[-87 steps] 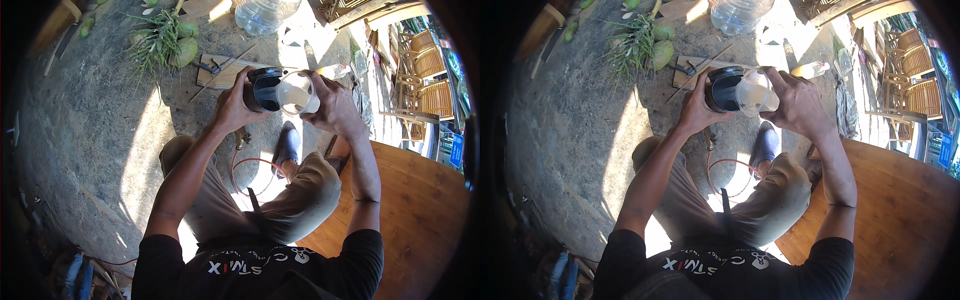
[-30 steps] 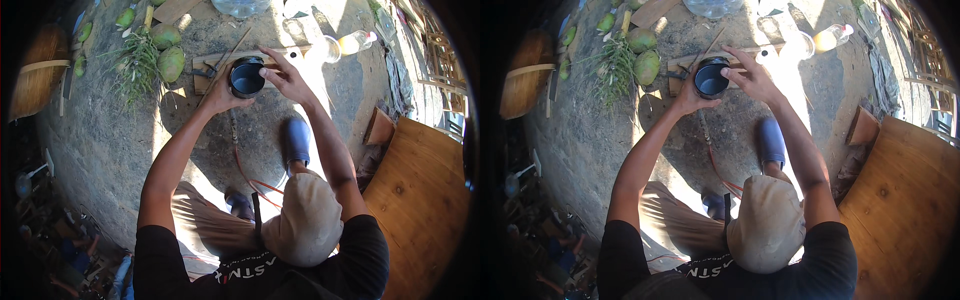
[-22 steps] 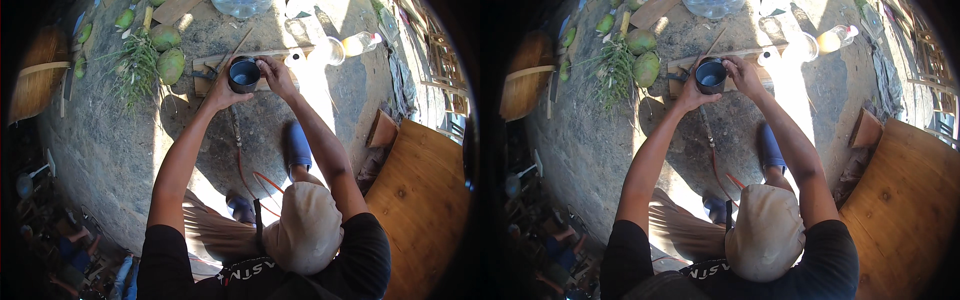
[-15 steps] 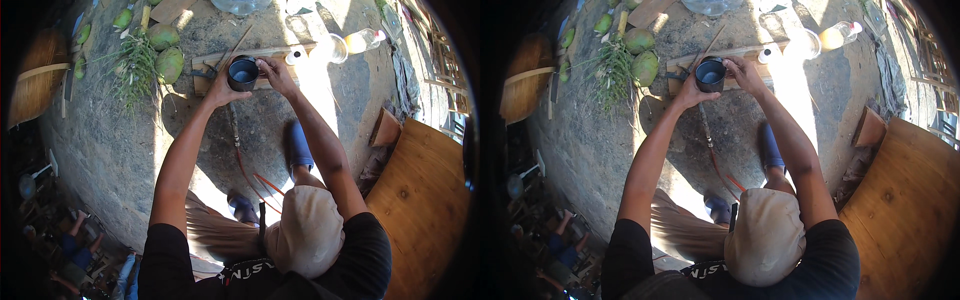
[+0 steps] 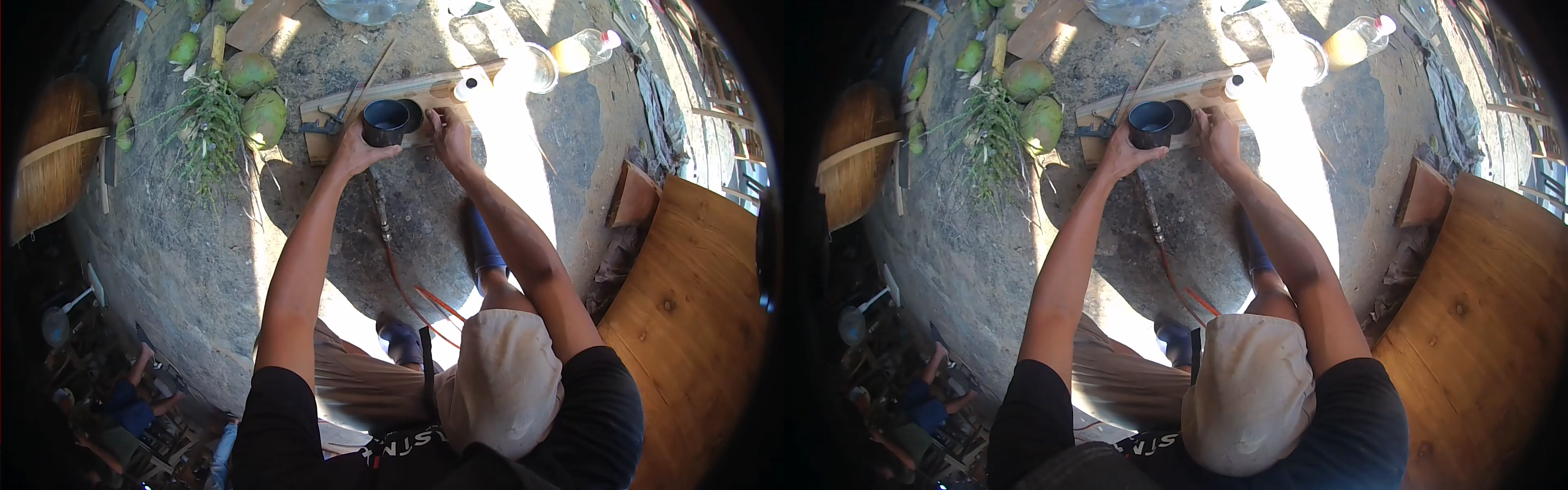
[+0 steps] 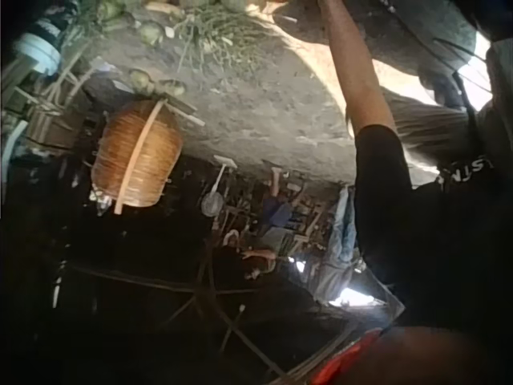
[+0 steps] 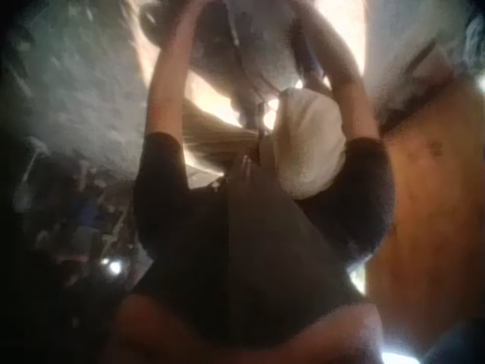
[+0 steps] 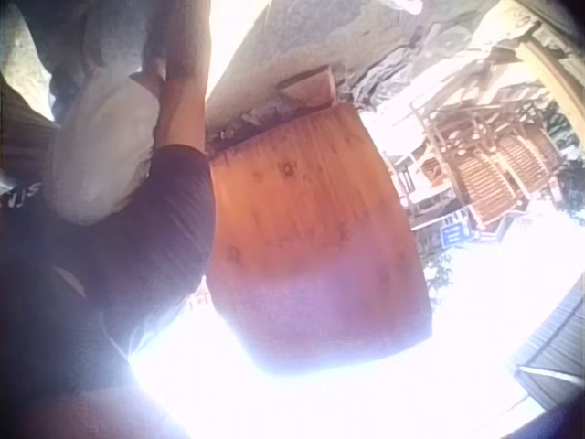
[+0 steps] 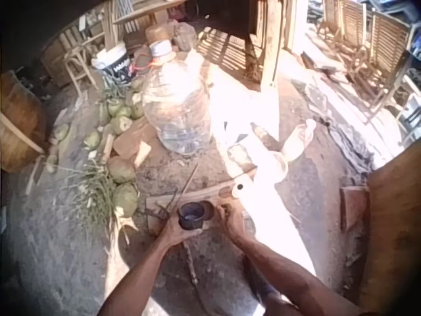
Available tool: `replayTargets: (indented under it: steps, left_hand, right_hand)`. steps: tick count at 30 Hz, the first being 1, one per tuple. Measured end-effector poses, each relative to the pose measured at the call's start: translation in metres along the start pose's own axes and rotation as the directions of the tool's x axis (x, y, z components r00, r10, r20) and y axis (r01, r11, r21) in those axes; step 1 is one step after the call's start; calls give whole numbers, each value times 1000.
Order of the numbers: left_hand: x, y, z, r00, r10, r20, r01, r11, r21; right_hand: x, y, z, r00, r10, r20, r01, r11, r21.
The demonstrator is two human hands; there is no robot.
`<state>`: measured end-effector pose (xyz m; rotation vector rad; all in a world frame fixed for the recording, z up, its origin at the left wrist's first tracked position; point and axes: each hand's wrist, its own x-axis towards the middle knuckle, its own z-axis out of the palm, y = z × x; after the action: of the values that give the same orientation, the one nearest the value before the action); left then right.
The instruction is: The person uses a spray gun to apply a finish to a wooden cabinet and other wooden furniture pieces, then refills the spray gun's container with a liquid from a bottle and stirs it with a stick.
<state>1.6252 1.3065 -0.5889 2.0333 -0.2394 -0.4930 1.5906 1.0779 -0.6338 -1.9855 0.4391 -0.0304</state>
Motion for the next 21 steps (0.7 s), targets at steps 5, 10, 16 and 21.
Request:
replayTargets:
  steps: [5,10,16,21]
  left_hand:
    - [5,2,6,1000,3,-12,-3,999,37]
    - [6,7,8,998,38,-43,-36,998,47]
    - [2,9,1,998,9,-69,-5,998,55]
    - [-1,29,-21,922,151,-357,-171,985,-26]
  right_hand:
    - [-20,-3,-51,990,96,-101,-114,974,-196]
    - [0,5,-62,976,-98,-195,56,976,-209]
    - [46,10,-47,958,-158,-239,122,980,-158]
    - [39,-8,-49,948,-263,-182,215,946,-244]
